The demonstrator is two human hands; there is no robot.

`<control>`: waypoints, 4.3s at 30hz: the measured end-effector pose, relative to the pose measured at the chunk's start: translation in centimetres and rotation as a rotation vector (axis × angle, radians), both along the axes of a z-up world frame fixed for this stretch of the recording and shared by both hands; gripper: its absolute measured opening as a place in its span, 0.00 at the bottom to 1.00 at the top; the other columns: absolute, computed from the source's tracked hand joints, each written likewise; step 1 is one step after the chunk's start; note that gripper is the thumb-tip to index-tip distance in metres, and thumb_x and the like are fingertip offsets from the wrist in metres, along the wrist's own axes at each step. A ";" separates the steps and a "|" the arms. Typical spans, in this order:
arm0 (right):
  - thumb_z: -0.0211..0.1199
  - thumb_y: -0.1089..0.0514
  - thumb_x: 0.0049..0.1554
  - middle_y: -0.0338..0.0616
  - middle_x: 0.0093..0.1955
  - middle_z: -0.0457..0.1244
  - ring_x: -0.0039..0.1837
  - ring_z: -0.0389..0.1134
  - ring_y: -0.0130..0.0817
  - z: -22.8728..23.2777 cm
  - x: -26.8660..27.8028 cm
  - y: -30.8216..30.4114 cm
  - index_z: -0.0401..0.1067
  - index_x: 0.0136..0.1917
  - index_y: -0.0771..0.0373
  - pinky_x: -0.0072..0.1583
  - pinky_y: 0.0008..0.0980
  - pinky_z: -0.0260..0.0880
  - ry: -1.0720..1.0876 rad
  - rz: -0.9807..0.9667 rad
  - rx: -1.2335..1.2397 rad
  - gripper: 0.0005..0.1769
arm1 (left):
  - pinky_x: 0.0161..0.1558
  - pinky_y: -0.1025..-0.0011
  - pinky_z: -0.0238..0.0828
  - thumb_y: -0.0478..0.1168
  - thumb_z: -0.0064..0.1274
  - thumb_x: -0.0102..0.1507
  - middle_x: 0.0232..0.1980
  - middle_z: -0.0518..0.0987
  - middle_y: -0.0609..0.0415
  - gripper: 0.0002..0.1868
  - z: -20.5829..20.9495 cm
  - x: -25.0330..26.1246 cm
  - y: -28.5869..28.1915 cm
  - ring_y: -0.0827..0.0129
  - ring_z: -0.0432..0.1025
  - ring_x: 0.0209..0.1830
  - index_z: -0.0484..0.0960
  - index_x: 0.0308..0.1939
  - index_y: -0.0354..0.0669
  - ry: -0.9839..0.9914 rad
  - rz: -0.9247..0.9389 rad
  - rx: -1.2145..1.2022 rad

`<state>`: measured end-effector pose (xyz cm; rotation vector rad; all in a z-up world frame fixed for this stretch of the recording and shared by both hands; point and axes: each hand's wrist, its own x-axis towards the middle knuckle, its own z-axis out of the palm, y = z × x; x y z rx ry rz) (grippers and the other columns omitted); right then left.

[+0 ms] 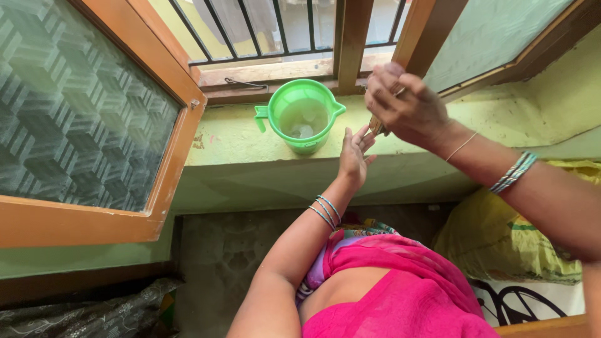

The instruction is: The person wipes the wooden frames and patterned glass of an open window with a cloth, rinsing the cloth in a green bucket of water between cleaning different sections.

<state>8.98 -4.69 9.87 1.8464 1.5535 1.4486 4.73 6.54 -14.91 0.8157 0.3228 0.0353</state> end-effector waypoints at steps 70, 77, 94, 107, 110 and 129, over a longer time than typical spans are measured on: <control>0.61 0.41 0.64 0.40 0.36 0.69 0.36 0.73 0.38 -11.5 -1.0 -1.8 0.70 0.52 0.64 0.40 0.40 0.71 1.412 -0.277 0.830 0.22 | 0.74 0.58 0.42 0.54 0.37 0.71 0.77 0.63 0.50 0.31 6.7 -1.0 -0.6 0.60 0.52 0.80 0.64 0.75 0.47 -0.149 0.099 0.385; 0.55 0.42 0.66 0.41 0.31 0.69 0.36 0.72 0.43 -11.1 -0.1 -2.8 0.75 0.43 0.57 0.42 0.43 0.72 1.340 -0.472 0.513 0.20 | 0.77 0.61 0.43 0.52 0.39 0.72 0.76 0.64 0.45 0.31 6.2 -0.4 -1.2 0.58 0.54 0.80 0.61 0.76 0.41 -0.221 0.129 0.384; 0.61 0.64 0.65 0.41 0.46 0.63 0.36 0.67 0.26 -12.5 2.3 -8.0 0.69 0.57 0.66 0.30 0.28 0.65 1.774 0.432 1.110 0.07 | 0.70 0.35 0.38 0.63 0.33 0.67 0.80 0.62 0.53 0.35 6.9 -0.6 0.0 0.52 0.50 0.80 0.63 0.75 0.57 -0.008 0.021 0.459; 0.56 0.71 0.65 0.38 0.53 0.56 0.40 0.65 0.22 -21.1 2.0 -3.8 0.68 0.58 0.65 0.38 0.24 0.67 1.796 0.551 1.260 0.09 | 0.71 0.50 0.47 0.61 0.37 0.70 0.71 0.71 0.53 0.30 5.2 0.5 0.5 0.56 0.60 0.68 0.69 0.71 0.51 -0.084 0.093 0.483; 0.56 0.72 0.64 0.41 0.53 0.58 0.44 0.67 0.27 -22.6 1.2 -3.9 0.70 0.58 0.66 0.43 0.28 0.69 1.698 0.378 1.227 0.09 | 0.68 0.55 0.48 0.59 0.35 0.69 0.70 0.69 0.55 0.30 6.0 0.0 0.1 0.57 0.59 0.69 0.67 0.71 0.51 -0.003 0.075 0.457; 0.66 0.64 0.62 0.49 0.52 0.64 0.52 0.70 0.41 -13.9 -5.5 -3.6 0.71 0.57 0.63 0.55 0.38 0.72 1.289 0.085 1.071 0.11 | 0.69 0.57 0.50 0.62 0.32 0.68 0.72 0.69 0.49 0.35 5.3 0.4 1.4 0.55 0.59 0.69 0.68 0.74 0.51 -0.033 0.002 0.477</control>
